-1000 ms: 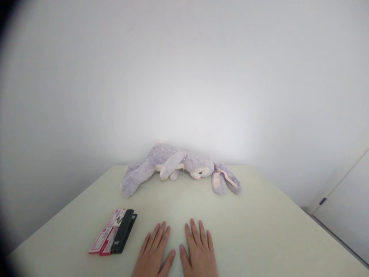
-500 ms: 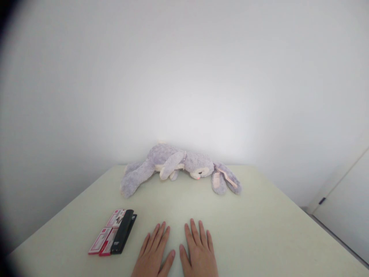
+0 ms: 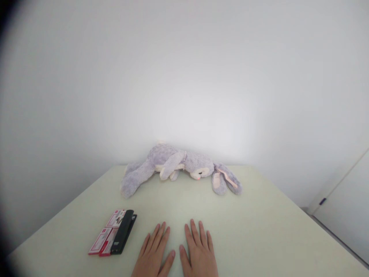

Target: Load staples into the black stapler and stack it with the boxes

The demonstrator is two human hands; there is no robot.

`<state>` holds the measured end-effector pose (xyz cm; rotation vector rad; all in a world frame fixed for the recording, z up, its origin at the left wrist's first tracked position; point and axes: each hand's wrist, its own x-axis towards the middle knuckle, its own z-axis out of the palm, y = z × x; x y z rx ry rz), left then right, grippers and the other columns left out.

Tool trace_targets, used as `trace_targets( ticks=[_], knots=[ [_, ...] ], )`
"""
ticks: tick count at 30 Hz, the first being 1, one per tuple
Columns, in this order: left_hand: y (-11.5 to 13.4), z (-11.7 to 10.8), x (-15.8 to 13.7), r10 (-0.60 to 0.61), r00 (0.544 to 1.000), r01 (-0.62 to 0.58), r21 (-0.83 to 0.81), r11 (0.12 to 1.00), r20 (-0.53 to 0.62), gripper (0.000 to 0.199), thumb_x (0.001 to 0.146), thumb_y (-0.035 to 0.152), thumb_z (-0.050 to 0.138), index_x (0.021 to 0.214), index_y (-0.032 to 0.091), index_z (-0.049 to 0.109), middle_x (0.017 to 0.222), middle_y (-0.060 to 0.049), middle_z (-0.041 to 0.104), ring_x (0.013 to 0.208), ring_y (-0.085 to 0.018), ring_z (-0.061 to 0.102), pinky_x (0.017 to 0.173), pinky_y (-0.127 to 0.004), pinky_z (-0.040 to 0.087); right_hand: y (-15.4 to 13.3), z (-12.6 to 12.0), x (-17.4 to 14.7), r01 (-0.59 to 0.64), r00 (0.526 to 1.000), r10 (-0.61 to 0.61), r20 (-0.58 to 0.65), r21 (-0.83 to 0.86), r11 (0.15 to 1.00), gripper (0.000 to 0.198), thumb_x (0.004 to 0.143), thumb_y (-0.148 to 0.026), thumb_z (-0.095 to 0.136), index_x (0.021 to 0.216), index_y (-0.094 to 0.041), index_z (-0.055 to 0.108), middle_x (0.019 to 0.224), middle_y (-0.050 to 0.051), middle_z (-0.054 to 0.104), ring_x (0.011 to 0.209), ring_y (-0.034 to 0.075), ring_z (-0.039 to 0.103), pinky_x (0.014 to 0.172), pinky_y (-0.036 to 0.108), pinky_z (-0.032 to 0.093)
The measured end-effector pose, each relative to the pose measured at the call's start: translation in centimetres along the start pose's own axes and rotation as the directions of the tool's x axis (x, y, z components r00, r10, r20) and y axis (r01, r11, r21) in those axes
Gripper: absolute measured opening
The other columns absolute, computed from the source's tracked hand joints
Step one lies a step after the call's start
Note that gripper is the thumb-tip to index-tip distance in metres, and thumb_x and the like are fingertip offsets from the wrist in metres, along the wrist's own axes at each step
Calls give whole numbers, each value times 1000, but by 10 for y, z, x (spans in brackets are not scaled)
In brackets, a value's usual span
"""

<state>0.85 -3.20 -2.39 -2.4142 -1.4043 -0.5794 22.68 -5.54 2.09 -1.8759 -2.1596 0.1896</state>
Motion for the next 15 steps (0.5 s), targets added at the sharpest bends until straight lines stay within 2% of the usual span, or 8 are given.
trace_targets(
  ticks=[15],
  knots=[
    [0, -2, 0, -17, 1000, 17, -9, 1000, 25, 65, 101, 51, 46, 159, 27, 30, 163, -5, 36, 146, -28, 43, 112, -45, 44, -1, -2, 0, 6, 1000, -6, 8, 1, 1000, 60, 104, -56, 32, 159, -32, 27, 165, -5, 16, 154, 34, 16, 122, 62, 28]
  ],
)
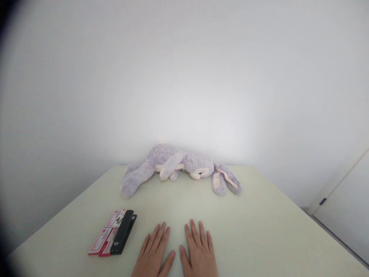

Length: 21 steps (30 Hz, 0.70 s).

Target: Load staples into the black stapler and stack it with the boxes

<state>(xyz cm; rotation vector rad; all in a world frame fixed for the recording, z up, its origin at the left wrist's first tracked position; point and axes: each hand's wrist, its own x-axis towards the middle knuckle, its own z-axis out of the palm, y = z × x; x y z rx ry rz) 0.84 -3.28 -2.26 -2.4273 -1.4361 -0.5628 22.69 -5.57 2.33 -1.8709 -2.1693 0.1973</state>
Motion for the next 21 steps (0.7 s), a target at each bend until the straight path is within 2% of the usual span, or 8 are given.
trace_targets(
  ticks=[21],
  knots=[
    [0, 1, 0, -5, 1000, 6, -20, 1000, 13, 65, 101, 51, 46, 159, 28, 30, 163, -5, 36, 146, -28, 43, 113, -46, 44, 1, 3, 0, 1, 1000, -1, -29, 22, 1000, 60, 103, -55, 37, 158, -33, 30, 165, -4, 19, 154, 34, 19, 122, 63, 29]
  ],
)
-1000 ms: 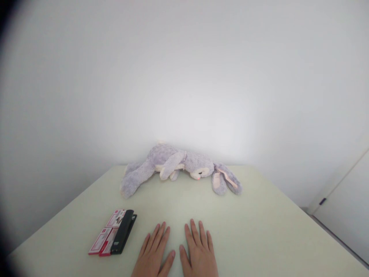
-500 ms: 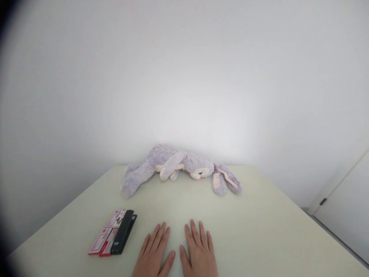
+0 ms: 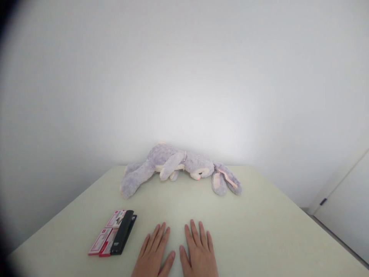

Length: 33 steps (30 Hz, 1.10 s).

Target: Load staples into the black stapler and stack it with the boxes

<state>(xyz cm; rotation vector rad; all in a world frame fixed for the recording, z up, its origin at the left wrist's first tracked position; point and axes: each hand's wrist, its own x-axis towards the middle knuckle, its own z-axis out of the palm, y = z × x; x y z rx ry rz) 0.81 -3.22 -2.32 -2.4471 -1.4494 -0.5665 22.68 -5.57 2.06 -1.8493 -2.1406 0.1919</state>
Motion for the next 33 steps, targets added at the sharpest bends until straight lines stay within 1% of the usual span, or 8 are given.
trace_targets(
  ticks=[5, 12, 23, 28, 33],
  knots=[
    [0, 1, -1, -1, 1000, 1, 0, 1000, -13, 66, 101, 51, 47, 159, 28, 30, 163, -5, 37, 146, -28, 44, 112, -45, 45, 0, -1, 1, -2, 1000, 3, 10, -9, 1000, 60, 103, -56, 34, 158, -32, 29, 165, -4, 17, 154, 34, 17, 122, 62, 29],
    [0, 0, 1, -4, 1000, 4, -9, 1000, -18, 66, 101, 50, 47, 160, 28, 28, 163, -5, 37, 147, -28, 43, 113, -45, 43, 0, 2, 0, -8, 1000, 8, 5, -7, 1000, 60, 103, -56, 36, 158, -34, 30, 165, -5, 18, 154, 34, 18, 122, 62, 29],
    [0, -3, 0, -17, 1000, 16, -47, 999, -11, 65, 100, 50, 48, 159, 29, 31, 162, -4, 39, 146, -28, 44, 113, -45, 43, 0, 1, 1, -3, 1000, 3, 0, -6, 1000, 59, 102, -55, 37, 158, -34, 30, 165, -4, 20, 154, 34, 19, 122, 63, 30],
    [1, -2, 1, -20, 1000, 20, -34, 999, 11, 65, 101, 51, 46, 159, 29, 29, 163, -4, 37, 146, -29, 43, 114, -46, 43, 0, 1, 0, -5, 1000, 5, 3, -11, 1000, 59, 103, -55, 36, 158, -34, 29, 165, -4, 18, 154, 34, 18, 122, 63, 30],
    [0, 0, 0, -9, 1000, 9, -24, 1000, -2, 65, 101, 51, 47, 159, 29, 28, 163, -4, 37, 146, -29, 43, 113, -46, 44, -1, 0, 0, -5, 1000, 5, 13, -19, 1000, 60, 103, -55, 35, 158, -34, 29, 165, -5, 17, 154, 34, 18, 122, 62, 29]
  ],
)
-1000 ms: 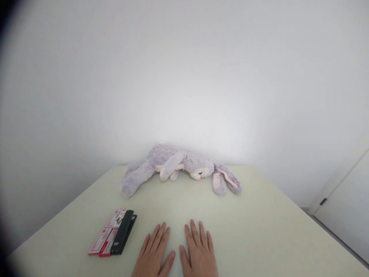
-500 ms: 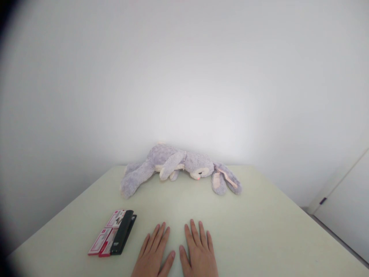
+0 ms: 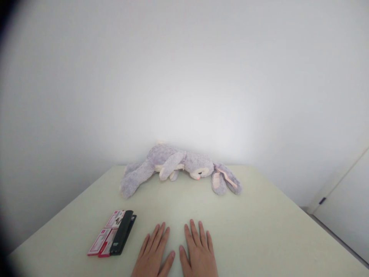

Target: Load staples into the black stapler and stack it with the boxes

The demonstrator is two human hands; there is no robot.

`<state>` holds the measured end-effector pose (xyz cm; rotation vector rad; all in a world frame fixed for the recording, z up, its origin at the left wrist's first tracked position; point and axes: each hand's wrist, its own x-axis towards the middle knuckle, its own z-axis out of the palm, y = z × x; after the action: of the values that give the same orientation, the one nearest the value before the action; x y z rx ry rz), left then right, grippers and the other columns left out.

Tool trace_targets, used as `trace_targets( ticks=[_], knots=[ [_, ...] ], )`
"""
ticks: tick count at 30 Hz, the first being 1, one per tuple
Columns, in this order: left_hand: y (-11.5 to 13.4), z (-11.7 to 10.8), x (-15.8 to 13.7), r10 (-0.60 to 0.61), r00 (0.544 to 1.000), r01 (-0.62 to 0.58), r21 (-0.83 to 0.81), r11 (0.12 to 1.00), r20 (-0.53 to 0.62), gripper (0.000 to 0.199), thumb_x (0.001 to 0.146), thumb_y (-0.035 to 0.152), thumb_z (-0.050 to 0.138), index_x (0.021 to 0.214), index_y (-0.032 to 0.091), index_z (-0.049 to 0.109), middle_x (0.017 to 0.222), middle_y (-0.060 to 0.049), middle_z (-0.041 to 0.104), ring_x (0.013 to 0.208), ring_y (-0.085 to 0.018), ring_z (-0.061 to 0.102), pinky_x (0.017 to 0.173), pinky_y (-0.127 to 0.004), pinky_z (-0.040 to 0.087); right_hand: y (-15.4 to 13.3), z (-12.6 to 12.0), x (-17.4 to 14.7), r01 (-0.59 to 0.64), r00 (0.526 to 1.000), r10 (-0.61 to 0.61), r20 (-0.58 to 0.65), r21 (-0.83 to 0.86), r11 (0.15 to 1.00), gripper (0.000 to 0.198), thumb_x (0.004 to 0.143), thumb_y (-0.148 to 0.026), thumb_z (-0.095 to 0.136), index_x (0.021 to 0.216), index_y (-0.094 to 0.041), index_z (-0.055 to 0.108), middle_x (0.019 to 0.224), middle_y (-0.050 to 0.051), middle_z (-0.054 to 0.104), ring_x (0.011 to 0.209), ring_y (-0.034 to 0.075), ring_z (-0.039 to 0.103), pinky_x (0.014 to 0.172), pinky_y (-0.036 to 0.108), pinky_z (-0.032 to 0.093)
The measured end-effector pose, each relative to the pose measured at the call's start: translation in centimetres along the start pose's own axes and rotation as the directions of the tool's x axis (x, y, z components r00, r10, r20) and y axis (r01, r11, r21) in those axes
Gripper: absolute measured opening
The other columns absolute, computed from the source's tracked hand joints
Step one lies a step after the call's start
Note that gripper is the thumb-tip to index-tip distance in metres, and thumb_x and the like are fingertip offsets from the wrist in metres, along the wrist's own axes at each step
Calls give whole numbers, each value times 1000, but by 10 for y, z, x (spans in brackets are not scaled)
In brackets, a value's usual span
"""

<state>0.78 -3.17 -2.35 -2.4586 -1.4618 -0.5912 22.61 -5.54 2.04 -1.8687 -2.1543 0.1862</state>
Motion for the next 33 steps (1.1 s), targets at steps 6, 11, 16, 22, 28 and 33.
trace_targets(
  ticks=[6, 11, 16, 22, 28, 33],
  knots=[
    [0, -1, 0, 11, 1000, -11, 18, 1000, -7, 66, 101, 51, 46, 160, 28, 28, 164, -4, 35, 147, -28, 43, 112, -46, 44, 1, 1, 0, 4, 1000, -4, -8, 0, 1000, 60, 103, -56, 34, 159, -34, 28, 165, -5, 17, 154, 34, 18, 122, 62, 29],
    [2, -2, 0, 3, 1000, -3, 34, 999, 1, 66, 102, 50, 44, 161, 27, 26, 164, -5, 34, 148, -28, 41, 114, -46, 43, 0, 1, 0, 5, 1000, -5, -9, -15, 1000, 59, 103, -56, 33, 159, -35, 27, 165, -5, 17, 154, 33, 17, 122, 61, 29],
    [4, 2, -1, -5, 999, 6, 19, 1000, -40, 66, 101, 50, 46, 160, 26, 28, 163, -6, 37, 147, -29, 43, 112, -48, 43, 0, 1, -1, 4, 1000, -4, -4, -14, 1000, 60, 103, -55, 33, 159, -33, 27, 165, -5, 16, 154, 33, 16, 123, 61, 29],
    [5, 5, 0, -6, 997, 8, 31, 999, -71, 65, 100, 50, 46, 159, 25, 32, 163, -6, 38, 147, -29, 43, 112, -49, 42, 1, 2, -2, 9, 1000, -9, -16, 2, 1000, 59, 103, -52, 35, 159, -34, 27, 165, -5, 17, 154, 34, 16, 122, 63, 28],
    [8, 0, -2, -9, 996, 10, 18, 1000, -85, 65, 100, 49, 48, 158, 26, 32, 163, -6, 38, 147, -28, 42, 113, -48, 41, 0, 1, -2, 9, 999, -8, -34, 29, 1000, 58, 103, -51, 38, 158, -35, 31, 165, -4, 20, 154, 34, 19, 122, 63, 28],
    [5, -1, 1, 2, 993, 1, 25, 1000, -115, 64, 99, 48, 50, 157, 24, 36, 161, -7, 40, 146, -28, 44, 111, -47, 42, -1, 5, -2, 5, 998, 0, -71, 79, 997, 57, 101, -49, 44, 156, -37, 36, 164, -3, 27, 153, 35, 22, 121, 64, 29]
  ],
)
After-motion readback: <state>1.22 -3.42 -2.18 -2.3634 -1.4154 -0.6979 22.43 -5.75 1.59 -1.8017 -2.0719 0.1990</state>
